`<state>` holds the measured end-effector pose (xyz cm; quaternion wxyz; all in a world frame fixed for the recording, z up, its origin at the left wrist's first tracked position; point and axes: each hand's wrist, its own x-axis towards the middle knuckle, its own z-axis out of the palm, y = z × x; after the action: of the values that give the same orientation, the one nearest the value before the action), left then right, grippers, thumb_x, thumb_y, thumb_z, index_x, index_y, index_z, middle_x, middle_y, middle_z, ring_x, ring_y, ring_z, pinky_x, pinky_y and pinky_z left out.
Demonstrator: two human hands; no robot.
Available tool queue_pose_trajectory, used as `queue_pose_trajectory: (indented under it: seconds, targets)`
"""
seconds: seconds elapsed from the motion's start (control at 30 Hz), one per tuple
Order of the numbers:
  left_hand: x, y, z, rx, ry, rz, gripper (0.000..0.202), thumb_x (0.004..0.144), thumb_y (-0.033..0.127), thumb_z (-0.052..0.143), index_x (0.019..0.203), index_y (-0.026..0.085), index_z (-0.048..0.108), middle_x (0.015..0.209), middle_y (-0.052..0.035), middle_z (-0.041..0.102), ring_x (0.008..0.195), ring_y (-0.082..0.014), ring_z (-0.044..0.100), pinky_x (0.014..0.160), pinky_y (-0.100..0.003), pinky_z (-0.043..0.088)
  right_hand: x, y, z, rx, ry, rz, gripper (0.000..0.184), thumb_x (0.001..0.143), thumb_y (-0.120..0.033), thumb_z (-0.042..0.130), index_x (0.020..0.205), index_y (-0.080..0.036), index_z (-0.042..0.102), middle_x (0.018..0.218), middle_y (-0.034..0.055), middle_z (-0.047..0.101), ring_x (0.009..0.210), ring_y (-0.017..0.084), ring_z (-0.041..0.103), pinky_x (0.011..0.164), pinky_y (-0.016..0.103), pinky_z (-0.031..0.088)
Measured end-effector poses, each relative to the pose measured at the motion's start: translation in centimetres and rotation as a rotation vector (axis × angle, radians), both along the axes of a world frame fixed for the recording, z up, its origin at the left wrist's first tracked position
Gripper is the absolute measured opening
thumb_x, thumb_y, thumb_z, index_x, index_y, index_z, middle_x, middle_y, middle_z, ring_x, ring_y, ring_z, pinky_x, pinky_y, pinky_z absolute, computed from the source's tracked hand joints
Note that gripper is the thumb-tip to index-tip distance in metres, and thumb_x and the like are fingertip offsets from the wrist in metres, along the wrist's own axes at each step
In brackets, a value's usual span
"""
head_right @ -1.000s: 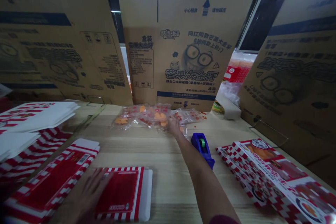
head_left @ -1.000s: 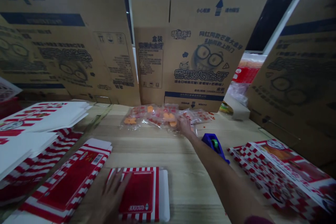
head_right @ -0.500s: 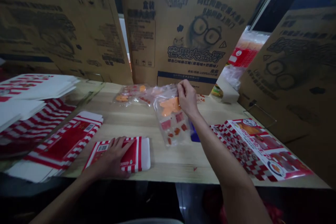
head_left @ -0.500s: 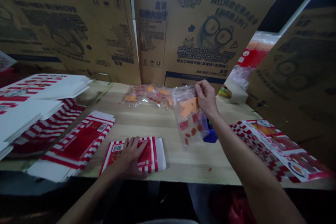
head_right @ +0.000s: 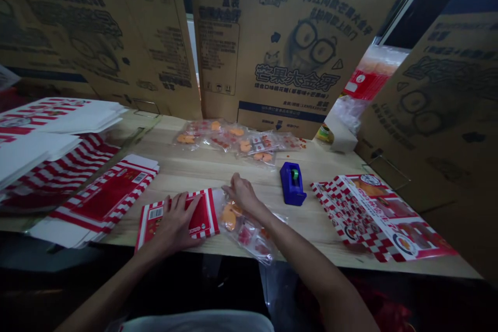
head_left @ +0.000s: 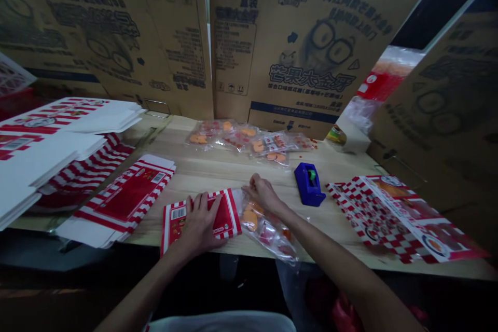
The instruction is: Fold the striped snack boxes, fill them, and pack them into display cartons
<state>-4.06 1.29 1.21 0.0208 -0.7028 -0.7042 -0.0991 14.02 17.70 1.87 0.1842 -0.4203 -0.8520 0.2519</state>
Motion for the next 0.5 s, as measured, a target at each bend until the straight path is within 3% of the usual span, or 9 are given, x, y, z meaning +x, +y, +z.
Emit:
queue_pose_trajectory:
  seconds: [0.1, 0.17, 0.27, 0.37, 0.4, 0.5]
  targets:
    - [0.1, 0.2, -0.3, -0.031, 0.003, 0.005, 0.108, 0.05, 0.058, 0.075, 0.141, 0.012, 0.039, 0.138, -0.0279, 0.039, 0.128, -0.0447, 0.035, 0.107, -0.064, 0.016, -0.2, -0.8, -1.1, -0.077, 0.017, 0.062, 0.014, 0.087, -0.025, 0.055, 0.081, -0.016, 0.064, 0.08, 0.0046, 0.067, 0.074, 0.016, 0.061, 0.068, 0.025, 0.043]
    - [0.1, 0.2, -0.4, -0.052, -0.011, -0.004, 0.11, 0.049, 0.058, 0.076, 0.142, 0.013, 0.039, 0.138, -0.0274, 0.039, 0.128, -0.0442, 0.035, 0.108, -0.064, 0.015, -0.1, -1.4, -1.4, -0.11, 0.024, 0.104, 0.012, 0.084, -0.02, 0.057, 0.089, -0.018, 0.069, 0.098, 0.0055, 0.068, 0.09, 0.018, 0.061, 0.083, 0.03, 0.045]
    - [0.2, 0.3, -0.5, -0.073, -0.036, -0.025, 0.111, 0.048, 0.059, 0.076, 0.142, 0.014, 0.038, 0.139, -0.0263, 0.039, 0.13, -0.0436, 0.033, 0.109, -0.063, 0.014, 0.0, -2.6, -1.7, -0.115, 0.008, 0.078, 0.021, 0.082, -0.019, 0.059, 0.1, -0.025, 0.07, 0.119, 0.0064, 0.061, 0.113, 0.025, 0.052, 0.105, 0.054, 0.027]
    - [0.3, 0.5, -0.4, -0.109, -0.052, -0.063, 0.11, 0.048, 0.059, 0.076, 0.142, 0.014, 0.039, 0.14, -0.0261, 0.039, 0.13, -0.0439, 0.033, 0.109, -0.064, 0.014, -0.5, -3.6, -2.5, -0.125, 0.046, 0.067, 0.02, 0.082, -0.017, 0.057, 0.089, -0.027, 0.073, 0.121, 0.0065, 0.059, 0.119, 0.028, 0.047, 0.107, 0.064, 0.011]
    - [0.3, 0.6, -0.3, -0.125, -0.057, -0.077, 0.111, 0.047, 0.059, 0.076, 0.142, 0.014, 0.039, 0.14, -0.026, 0.04, 0.13, -0.044, 0.033, 0.109, -0.064, 0.014, -0.6, -3.7, -2.9, -0.14, 0.117, 0.051, 0.018, 0.081, -0.017, 0.056, 0.085, -0.025, 0.073, 0.119, 0.0071, 0.059, 0.118, 0.027, 0.048, 0.108, 0.062, 0.014]
    - [0.2, 0.8, 0.0, -0.161, -0.067, -0.112, 0.114, 0.045, 0.059, 0.078, 0.142, 0.014, 0.039, 0.14, -0.0259, 0.04, 0.131, -0.0448, 0.032, 0.108, -0.066, 0.013, -0.2, -3.3, -3.7, -0.203, 0.486, -0.103, 0.015, 0.079, -0.022, 0.056, 0.085, -0.02, 0.069, 0.114, 0.01, 0.06, 0.107, 0.023, 0.056, 0.101, 0.047, 0.037]
